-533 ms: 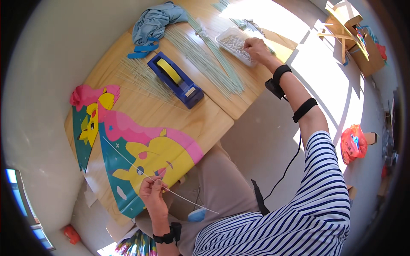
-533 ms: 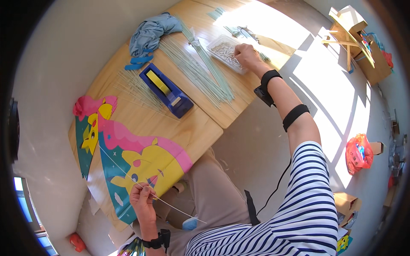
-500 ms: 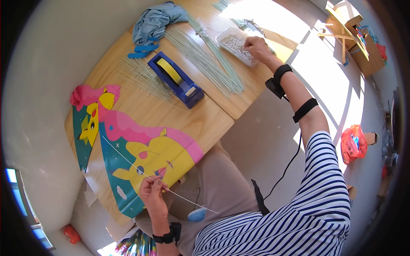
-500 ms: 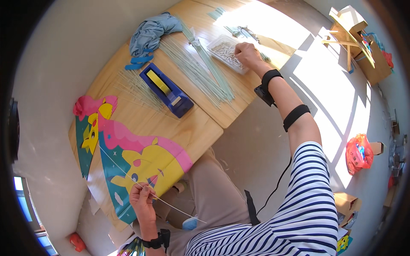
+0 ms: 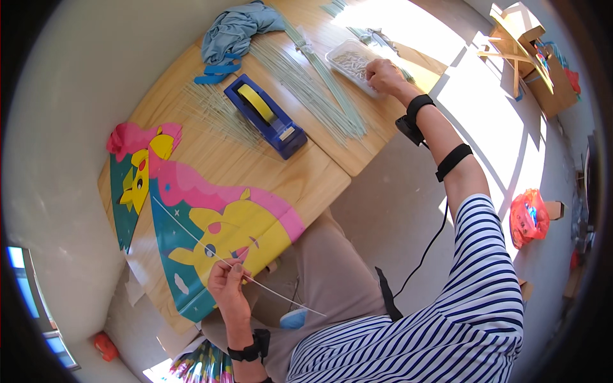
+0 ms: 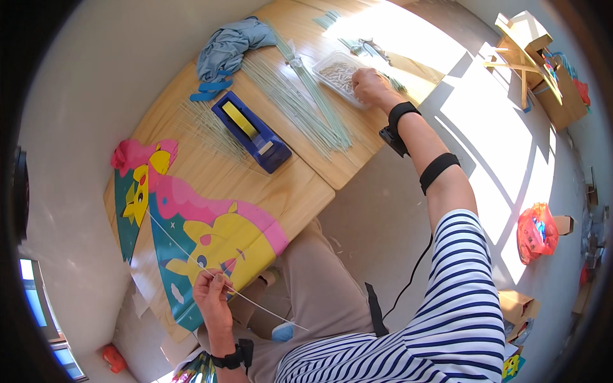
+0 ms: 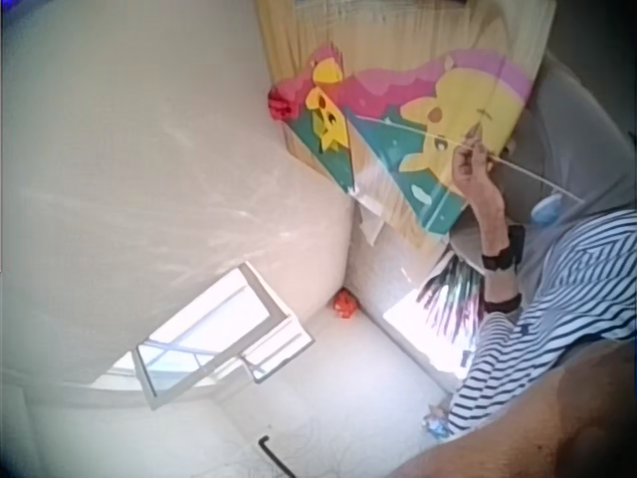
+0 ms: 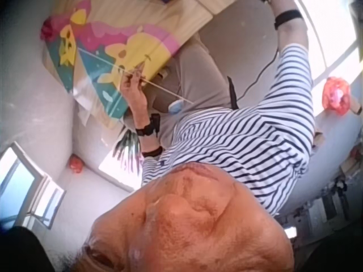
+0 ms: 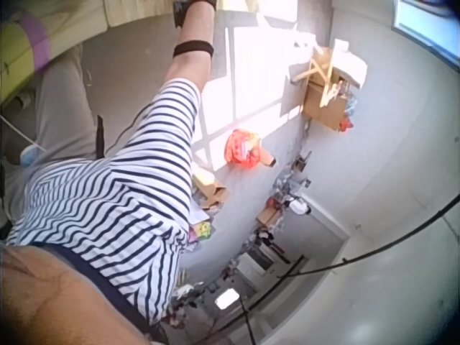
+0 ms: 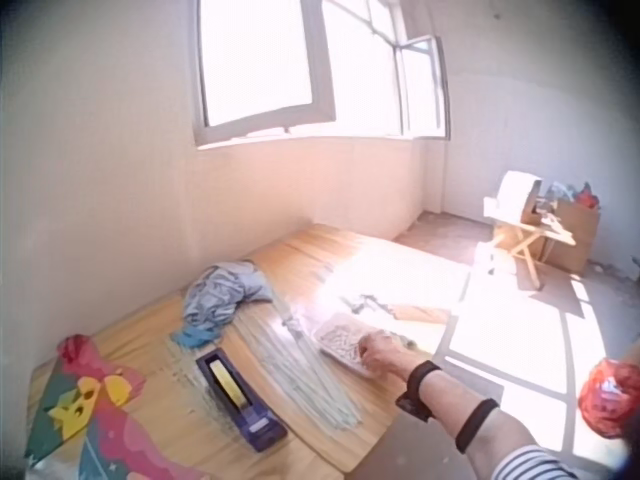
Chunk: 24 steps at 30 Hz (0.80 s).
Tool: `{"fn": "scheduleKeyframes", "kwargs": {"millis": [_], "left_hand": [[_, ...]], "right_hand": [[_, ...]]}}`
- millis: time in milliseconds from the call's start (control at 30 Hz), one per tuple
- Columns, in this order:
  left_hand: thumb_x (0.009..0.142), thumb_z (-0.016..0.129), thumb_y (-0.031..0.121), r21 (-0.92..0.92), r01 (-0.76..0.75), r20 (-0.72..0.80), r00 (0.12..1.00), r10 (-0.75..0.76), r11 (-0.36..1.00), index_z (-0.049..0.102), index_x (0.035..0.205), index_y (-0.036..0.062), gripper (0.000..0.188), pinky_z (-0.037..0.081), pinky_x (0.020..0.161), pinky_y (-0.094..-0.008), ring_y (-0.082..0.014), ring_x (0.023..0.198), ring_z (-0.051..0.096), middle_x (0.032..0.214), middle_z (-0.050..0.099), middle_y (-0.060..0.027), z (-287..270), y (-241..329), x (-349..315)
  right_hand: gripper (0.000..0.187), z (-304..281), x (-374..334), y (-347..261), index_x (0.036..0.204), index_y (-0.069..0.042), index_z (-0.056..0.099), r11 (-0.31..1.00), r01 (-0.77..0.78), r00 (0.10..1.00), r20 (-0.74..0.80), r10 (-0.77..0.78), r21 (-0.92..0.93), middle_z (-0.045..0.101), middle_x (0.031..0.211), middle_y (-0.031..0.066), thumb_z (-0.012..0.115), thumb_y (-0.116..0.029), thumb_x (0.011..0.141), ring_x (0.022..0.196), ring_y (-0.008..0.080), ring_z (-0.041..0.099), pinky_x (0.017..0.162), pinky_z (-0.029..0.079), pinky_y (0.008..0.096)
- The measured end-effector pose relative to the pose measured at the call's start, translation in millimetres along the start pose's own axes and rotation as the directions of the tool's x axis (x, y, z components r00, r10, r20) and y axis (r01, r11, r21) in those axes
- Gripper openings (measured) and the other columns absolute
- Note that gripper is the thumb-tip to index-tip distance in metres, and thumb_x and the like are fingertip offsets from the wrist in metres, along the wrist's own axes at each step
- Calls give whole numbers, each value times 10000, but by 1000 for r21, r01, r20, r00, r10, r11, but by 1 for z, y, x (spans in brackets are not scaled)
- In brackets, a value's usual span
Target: The recorder is assembling a cartoon-themed plastic kite, unfolding the material, and preparing the string and supports.
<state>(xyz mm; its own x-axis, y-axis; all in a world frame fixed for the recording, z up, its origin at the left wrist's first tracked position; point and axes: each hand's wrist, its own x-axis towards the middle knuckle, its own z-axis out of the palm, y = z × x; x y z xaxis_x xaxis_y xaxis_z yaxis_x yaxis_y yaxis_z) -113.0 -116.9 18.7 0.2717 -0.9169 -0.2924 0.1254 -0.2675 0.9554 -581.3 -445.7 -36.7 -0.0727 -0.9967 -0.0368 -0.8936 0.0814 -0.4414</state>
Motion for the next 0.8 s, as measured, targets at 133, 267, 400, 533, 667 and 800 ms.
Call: {"fn": "scheduleKeyframes", "kwargs": {"millis": [133, 267, 400, 533, 667, 800], "left_hand": [[965, 635, 108, 55, -63, 32, 998, 62, 996, 639, 967, 20, 88, 437, 603, -212, -82, 674, 569, 766, 607, -18, -2, 2, 4], [976, 618, 113, 212, -95, 97, 992, 76, 973, 665, 998, -1, 125, 411, 584, -200, -62, 653, 531, 741, 582, 2, -7, 19, 0], [977, 612, 99, 351, -138, 211, 975, 65, 926, 684, 1024, -14, 142, 389, 576, -195, -49, 648, 505, 732, 574, 16, -9, 30, -16], [949, 634, 54, 386, -140, 354, 935, -6, 912, 706, 1008, -19, 118, 411, 601, -202, -62, 669, 507, 760, 601, 15, -5, 44, -43], [934, 622, 18, 409, -164, 410, 912, -20, 897, 709, 1018, -6, 123, 415, 597, -207, -68, 658, 503, 743, 588, 15, -21, 48, -70], [928, 618, 8, 429, -194, 418, 909, -4, 882, 705, 1020, -6, 127, 410, 592, -214, -71, 645, 496, 721, 563, 11, -36, 50, -93]], "right_hand": [[102, -3, -1, 10, 838, -38, 720, 990, 107, 955, -288, -76, 94, 698, 790, 121, 683, -102, 769, 773, 203, 661, 714, 518, 358], [84, -20, -24, -21, 869, -37, 745, 861, 146, 955, -297, 6, 487, 692, 748, 52, 729, -87, 803, 691, 123, 637, 666, 521, 295], [72, -28, -91, -95, 914, 1, 730, 382, 162, 982, -110, -156, 910, 692, 775, 37, 731, -47, 861, 664, 102, 629, 636, 525, 215], [85, -21, -168, -166, 932, 29, 720, 164, 54, 934, 8, -357, 985, 698, 810, 71, 725, 4, 850, 678, 117, 647, 648, 545, 239], [88, -24, -204, -188, 938, 43, 714, 138, 52, 886, 18, -462, 989, 697, 819, 87, 716, 20, 853, 697, 124, 658, 661, 551, 241], [97, -39, -226, -202, 940, 45, 713, 157, 82, 848, 14, -529, 984, 695, 819, 86, 722, 26, 845, 707, 124, 660, 668, 552, 238]]}}
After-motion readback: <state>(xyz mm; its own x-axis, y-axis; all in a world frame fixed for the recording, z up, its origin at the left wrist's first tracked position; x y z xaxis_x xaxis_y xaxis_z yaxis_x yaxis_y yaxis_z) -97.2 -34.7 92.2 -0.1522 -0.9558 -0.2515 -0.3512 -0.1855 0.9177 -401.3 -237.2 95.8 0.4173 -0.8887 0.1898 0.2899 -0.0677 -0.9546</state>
